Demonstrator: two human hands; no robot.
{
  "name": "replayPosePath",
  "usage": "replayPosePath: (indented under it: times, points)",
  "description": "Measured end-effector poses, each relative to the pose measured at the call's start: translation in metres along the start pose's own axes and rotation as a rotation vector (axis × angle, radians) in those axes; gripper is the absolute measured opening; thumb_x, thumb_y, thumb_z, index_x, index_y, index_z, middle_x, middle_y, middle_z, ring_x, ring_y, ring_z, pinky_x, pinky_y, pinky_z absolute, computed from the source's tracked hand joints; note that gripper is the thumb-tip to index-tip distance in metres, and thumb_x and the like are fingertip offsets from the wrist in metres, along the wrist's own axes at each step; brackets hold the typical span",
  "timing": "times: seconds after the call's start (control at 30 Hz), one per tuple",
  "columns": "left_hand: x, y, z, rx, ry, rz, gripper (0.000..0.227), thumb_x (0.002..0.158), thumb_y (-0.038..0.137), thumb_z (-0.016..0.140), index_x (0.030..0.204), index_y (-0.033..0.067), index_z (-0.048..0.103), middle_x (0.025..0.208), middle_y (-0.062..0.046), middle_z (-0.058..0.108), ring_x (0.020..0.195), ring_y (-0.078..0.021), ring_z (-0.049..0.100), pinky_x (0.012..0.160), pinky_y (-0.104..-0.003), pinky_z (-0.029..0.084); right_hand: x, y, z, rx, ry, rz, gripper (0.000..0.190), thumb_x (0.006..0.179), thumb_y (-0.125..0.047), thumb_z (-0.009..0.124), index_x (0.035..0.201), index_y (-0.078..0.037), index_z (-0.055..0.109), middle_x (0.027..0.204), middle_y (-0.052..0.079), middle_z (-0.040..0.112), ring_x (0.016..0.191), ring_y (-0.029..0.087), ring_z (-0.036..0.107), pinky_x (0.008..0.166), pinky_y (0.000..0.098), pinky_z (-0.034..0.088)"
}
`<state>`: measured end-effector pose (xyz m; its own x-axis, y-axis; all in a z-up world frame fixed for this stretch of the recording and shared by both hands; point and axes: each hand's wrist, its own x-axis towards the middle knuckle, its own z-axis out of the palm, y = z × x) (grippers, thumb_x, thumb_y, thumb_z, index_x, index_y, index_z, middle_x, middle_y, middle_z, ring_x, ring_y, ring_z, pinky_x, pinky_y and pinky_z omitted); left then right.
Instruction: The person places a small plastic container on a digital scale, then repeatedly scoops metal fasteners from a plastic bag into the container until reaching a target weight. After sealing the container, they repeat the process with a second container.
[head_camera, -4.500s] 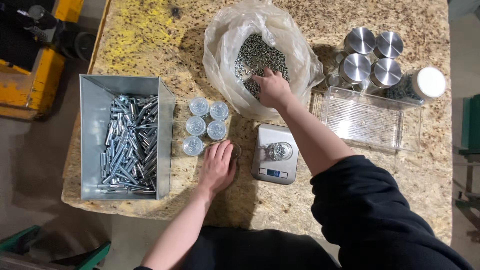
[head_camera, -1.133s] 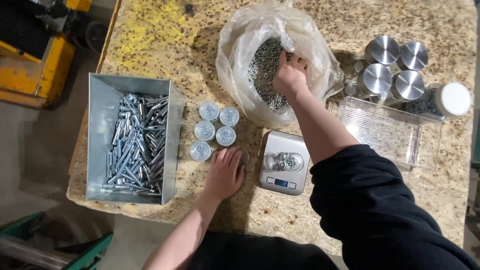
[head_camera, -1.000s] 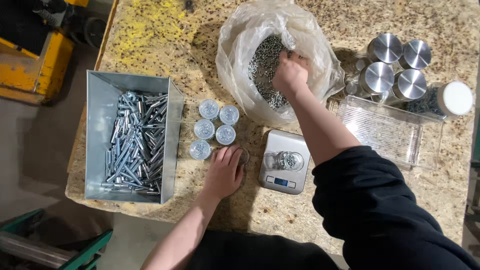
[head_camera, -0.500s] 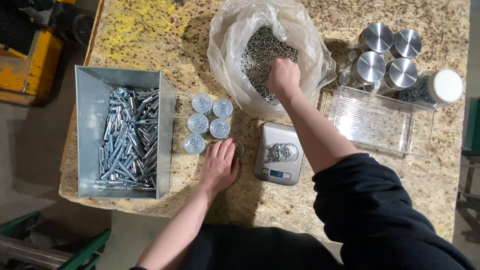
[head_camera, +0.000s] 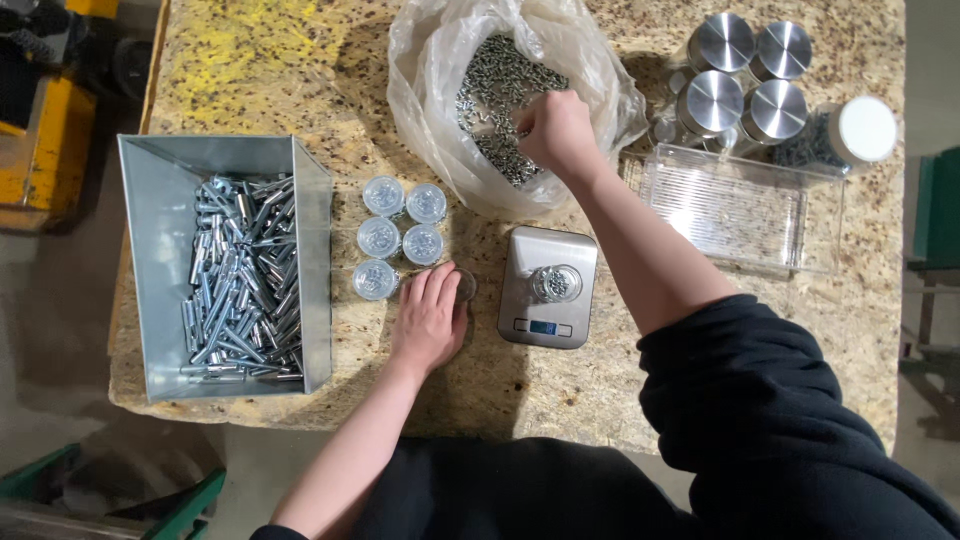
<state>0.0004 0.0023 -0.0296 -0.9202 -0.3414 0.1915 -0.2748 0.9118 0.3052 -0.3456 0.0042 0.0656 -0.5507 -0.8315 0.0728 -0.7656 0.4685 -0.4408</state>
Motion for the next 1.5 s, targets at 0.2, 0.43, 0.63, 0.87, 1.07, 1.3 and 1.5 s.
replayPosePath:
  times: [0.2, 0.43, 0.63, 0.87, 1.07, 1.3, 1.5]
  points:
    - [0.000, 0.001, -0.002, 0.004, -0.068, -0.006, 0.051, 0.098, 0.031, 0.055, 0.141, 0.0023, 0.055, 0.149, -0.015, 0.055, 0.133, -0.0324, 0.049, 0.110, -0.050, 0.042, 0.002, -0.005, -0.014, 0.037, -0.080, 0.115, 0.029, 0.083, 0.001, 0.059, 0.069, -0.013, 0.080, 0.064, -0.001, 0.073, 0.055, 0.012, 0.070, 0.052, 0.0279, 0.065]
    - [-0.008, -0.017, 0.035, 0.051, 0.014, 0.042, 0.041, 0.101, 0.009, 0.047, 0.140, 0.0025, 0.058, 0.147, -0.015, 0.058, 0.133, -0.0322, 0.051, 0.110, -0.047, 0.045, -0.004, -0.019, -0.020, 0.063, -0.227, 0.298, 0.031, 0.074, 0.006, 0.061, 0.077, -0.017, 0.081, 0.079, -0.002, 0.077, 0.066, 0.010, 0.074, 0.058, 0.0235, 0.067]
    - [-0.009, -0.020, 0.042, 0.060, 0.055, 0.060, 0.042, 0.100, -0.001, 0.044, 0.139, 0.0024, 0.060, 0.145, -0.015, 0.060, 0.131, -0.0315, 0.052, 0.109, -0.045, 0.047, -0.002, -0.012, -0.018, 0.100, -0.185, 0.339, 0.026, 0.080, 0.005, 0.063, 0.081, -0.016, 0.079, 0.081, -0.002, 0.076, 0.068, 0.008, 0.071, 0.058, 0.0204, 0.064]
    - [0.004, 0.007, -0.014, -0.047, -0.087, -0.025, 0.050, 0.096, 0.023, 0.056, 0.142, 0.0035, 0.054, 0.149, -0.013, 0.054, 0.139, -0.0314, 0.047, 0.119, -0.053, 0.036, -0.024, -0.010, -0.041, 0.136, 0.002, 0.096, 0.025, 0.071, 0.007, 0.064, 0.068, -0.013, 0.079, 0.066, -0.002, 0.074, 0.059, 0.009, 0.071, 0.054, 0.0249, 0.063]
    - [0.003, 0.008, -0.012, -0.029, -0.104, -0.055, 0.051, 0.100, 0.033, 0.048, 0.143, 0.0054, 0.055, 0.149, -0.012, 0.054, 0.139, -0.0320, 0.044, 0.120, -0.053, 0.035, -0.109, -0.032, -0.089, 0.126, -0.110, 0.009, 0.023, 0.089, 0.009, 0.061, 0.074, -0.004, 0.073, 0.063, 0.007, 0.071, 0.047, 0.008, 0.062, 0.040, 0.0144, 0.052]
    - [0.001, 0.003, 0.000, 0.014, 0.118, 0.032, 0.055, 0.083, 0.032, 0.066, 0.132, 0.0080, 0.060, 0.138, -0.011, 0.057, 0.126, -0.0304, 0.053, 0.097, -0.047, 0.047, -0.193, -0.041, -0.067, 0.046, -0.273, 0.164, 0.022, 0.076, -0.020, 0.079, 0.097, -0.017, 0.083, 0.086, 0.012, 0.079, 0.086, 0.039, 0.076, 0.080, 0.0493, 0.062]
    - [0.002, 0.005, -0.002, 0.011, 0.147, 0.034, 0.054, 0.081, 0.028, 0.067, 0.132, 0.0103, 0.059, 0.137, -0.010, 0.057, 0.124, -0.0300, 0.054, 0.098, -0.046, 0.045, -0.207, -0.030, -0.036, 0.071, -0.225, 0.157, 0.021, 0.074, -0.021, 0.076, 0.093, -0.025, 0.083, 0.086, 0.005, 0.079, 0.082, 0.035, 0.076, 0.080, 0.0480, 0.063]
